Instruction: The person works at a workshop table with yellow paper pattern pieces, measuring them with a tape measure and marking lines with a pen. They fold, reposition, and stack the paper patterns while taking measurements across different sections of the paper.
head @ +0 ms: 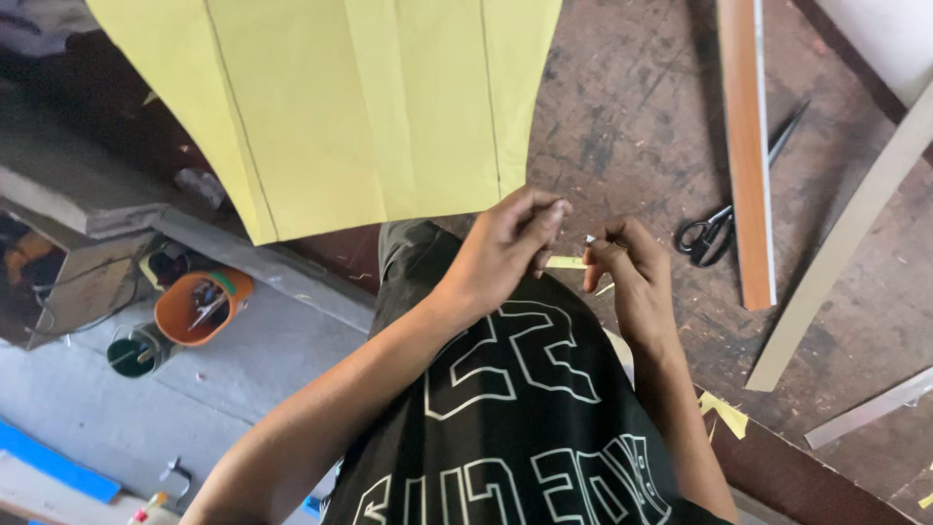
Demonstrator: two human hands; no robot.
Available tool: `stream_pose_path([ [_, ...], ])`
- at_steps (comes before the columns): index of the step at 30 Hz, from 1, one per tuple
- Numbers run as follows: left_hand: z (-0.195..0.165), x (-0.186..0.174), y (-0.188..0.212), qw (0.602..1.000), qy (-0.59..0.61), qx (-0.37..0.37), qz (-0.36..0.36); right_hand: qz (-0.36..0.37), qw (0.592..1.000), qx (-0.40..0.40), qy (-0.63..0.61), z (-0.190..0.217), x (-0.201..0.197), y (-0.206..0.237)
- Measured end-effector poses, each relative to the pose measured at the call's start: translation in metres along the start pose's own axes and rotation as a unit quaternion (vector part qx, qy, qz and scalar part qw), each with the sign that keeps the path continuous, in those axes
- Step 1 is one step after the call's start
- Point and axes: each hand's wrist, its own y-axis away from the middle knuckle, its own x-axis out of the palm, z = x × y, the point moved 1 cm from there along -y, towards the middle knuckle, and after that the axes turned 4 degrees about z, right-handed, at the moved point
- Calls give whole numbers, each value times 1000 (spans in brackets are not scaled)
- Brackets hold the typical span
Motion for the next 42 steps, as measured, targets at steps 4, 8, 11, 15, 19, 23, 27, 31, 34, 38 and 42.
stream_pose_path([
  [4, -8, -5, 5, 996, 66, 19, 50, -111, 992, -21, 58, -8, -20, -20],
  [8, -12, -5, 7, 996, 66, 44, 51, -230, 951, -85, 186, 4, -35, -30],
  [11, -15, -3, 5, 996, 65, 35, 50, -164, 977, -96, 93, 20, -23, -22],
  [15, -19, 0, 3, 997, 23, 51, 55, -44, 998, -30, -36, 39, 9, -4],
  [19, -21, 4, 3, 998, 12, 24, 63, 17, 995, -31, -88, 53, 26, 2],
  [23, -25, 11, 3, 998, 31, 24, 44, -16, 998, 19, -62, 58, 26, -3],
  [27, -41, 16, 5, 962, -228, 149, -18, 17, 995, -31, -93, 61, 20, -5],
  [31, -62, 16, 6, 925, -312, 213, -42, 43, 991, -66, -104, 60, 13, -3],
  [34, -71, 16, 2, 955, -262, 141, 13, 36, 992, -79, -89, 56, 12, -1],
  [38, -76, 17, -1, 961, -243, 127, 23, 17, 995, -52, -82, 48, 9, -1],
  [42, -75, 16, -2, 968, -216, 120, 47, 11, 994, -67, -83, 43, 5, -2],
])
